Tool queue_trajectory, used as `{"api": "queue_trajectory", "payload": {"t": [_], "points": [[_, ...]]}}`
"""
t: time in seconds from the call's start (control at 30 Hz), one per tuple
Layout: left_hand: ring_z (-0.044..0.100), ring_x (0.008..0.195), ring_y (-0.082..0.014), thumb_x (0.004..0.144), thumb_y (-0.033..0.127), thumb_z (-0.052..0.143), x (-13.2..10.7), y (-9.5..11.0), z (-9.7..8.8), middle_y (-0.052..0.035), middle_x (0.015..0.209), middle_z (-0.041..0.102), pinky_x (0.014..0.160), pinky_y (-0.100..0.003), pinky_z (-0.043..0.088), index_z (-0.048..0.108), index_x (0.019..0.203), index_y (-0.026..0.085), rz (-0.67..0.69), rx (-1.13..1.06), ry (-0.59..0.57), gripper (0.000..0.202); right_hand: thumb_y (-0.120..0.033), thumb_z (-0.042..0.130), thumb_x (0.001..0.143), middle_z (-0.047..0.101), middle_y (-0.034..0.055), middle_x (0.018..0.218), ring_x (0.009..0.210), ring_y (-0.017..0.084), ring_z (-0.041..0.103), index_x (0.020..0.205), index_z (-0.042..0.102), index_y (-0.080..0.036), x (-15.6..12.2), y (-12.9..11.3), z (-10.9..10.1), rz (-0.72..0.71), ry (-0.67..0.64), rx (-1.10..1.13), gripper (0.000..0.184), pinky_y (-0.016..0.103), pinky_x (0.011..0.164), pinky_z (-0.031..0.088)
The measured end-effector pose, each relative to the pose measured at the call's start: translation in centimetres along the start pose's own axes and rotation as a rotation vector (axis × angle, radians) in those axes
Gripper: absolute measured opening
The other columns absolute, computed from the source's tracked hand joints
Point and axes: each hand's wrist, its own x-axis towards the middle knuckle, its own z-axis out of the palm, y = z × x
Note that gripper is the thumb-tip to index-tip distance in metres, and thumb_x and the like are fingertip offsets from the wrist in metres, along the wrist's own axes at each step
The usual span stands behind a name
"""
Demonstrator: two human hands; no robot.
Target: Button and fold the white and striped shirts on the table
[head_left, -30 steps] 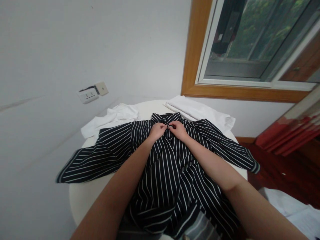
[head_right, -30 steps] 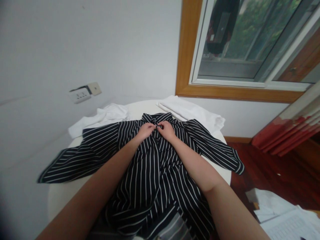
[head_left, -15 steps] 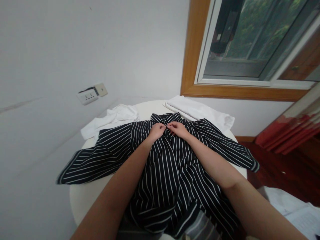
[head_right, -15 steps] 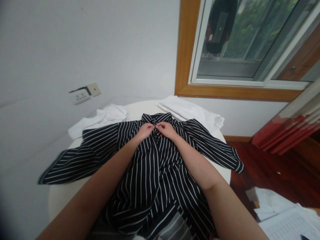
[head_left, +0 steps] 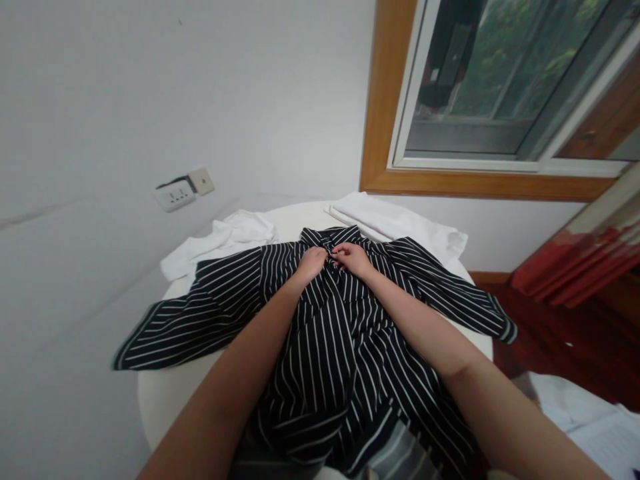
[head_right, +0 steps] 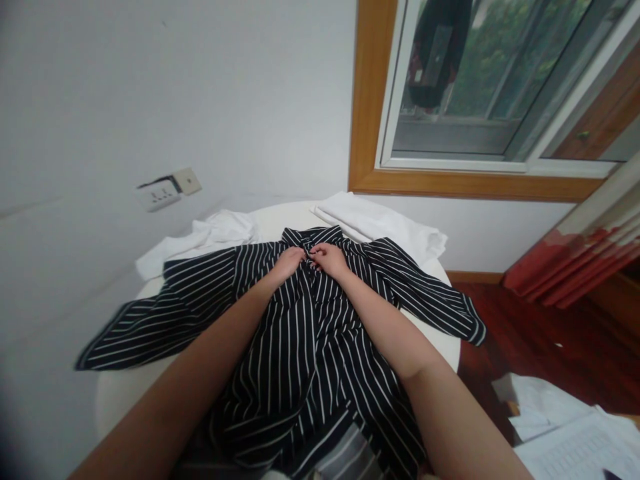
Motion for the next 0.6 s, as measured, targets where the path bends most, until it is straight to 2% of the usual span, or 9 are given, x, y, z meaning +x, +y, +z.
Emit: {"api": "queue_trajectory", "payload": {"t": [0.1,0.2,0.4,0.47,0.6], "points": [[0.057,0.084,-0.0183,0.088,0.023,0.04,0.1,-0.2,0.3,-0.0038,0.074,0.064,0.081,-0.029,0.043,0.061,0.06,0.019,-0.006,0.001,0.009,0.035,-0.019,0.061,0.078,0.061,-0.0048,0.061,0.06,0.012,0.066,0.086,0.063,-0.019,-0.2,0.1,0.0,-0.039,0.01,-0.108,0.008,0.017,0.044,0.047],[0.056,0.078,-0.0182,0.088,0.03,0.044,0.0,-0.3,0.5,-0.0037,0.07,0.061,0.077,-0.03,0.043,0.059,0.059,0.019,-0.014,0.019,0.044,0.035,-0.021,0.061,0.079,0.063,-0.0039,0.064,0.063,0.013,0.067,0.087,0.063,-0.019,-0.4,-0.1,-0.1,-0.052,-0.002,-0.124,0.008,0.018,0.045,0.048],[0.055,0.077,-0.0177,0.087,0.026,0.045,-0.2,-0.3,0.6,-0.0037,0.069,0.059,0.078,-0.03,0.044,0.058,0.06,0.019,-0.006,0.041,0.069,0.031,-0.018,0.063,0.079,0.063,-0.002,0.066,0.061,0.012,0.066,0.086,0.062,-0.017,-0.5,-0.8,-0.1,-0.016,-0.043,-0.037,0.007,0.016,0.044,0.048],[0.055,0.079,-0.0181,0.087,0.025,0.045,-0.2,-0.2,0.6,-0.0044,0.071,0.06,0.08,-0.031,0.043,0.058,0.06,0.019,-0.012,0.047,0.076,0.03,-0.022,0.061,0.082,0.063,-0.0017,0.068,0.06,0.011,0.065,0.084,0.061,-0.017,-0.4,-0.8,-0.1,-0.006,-0.05,-0.011,0.006,0.017,0.043,0.047],[0.054,0.08,-0.0184,0.088,0.023,0.043,-0.2,0.1,0.5,-0.0044,0.072,0.058,0.081,-0.032,0.043,0.053,0.06,0.019,-0.015,0.048,0.066,0.031,-0.036,0.053,0.09,0.062,-0.0015,0.069,0.058,0.011,0.063,0.077,0.056,-0.019,-0.2,-0.9,-0.1,-0.011,-0.037,-0.088,0.022,0.019,0.045,0.045]]}}
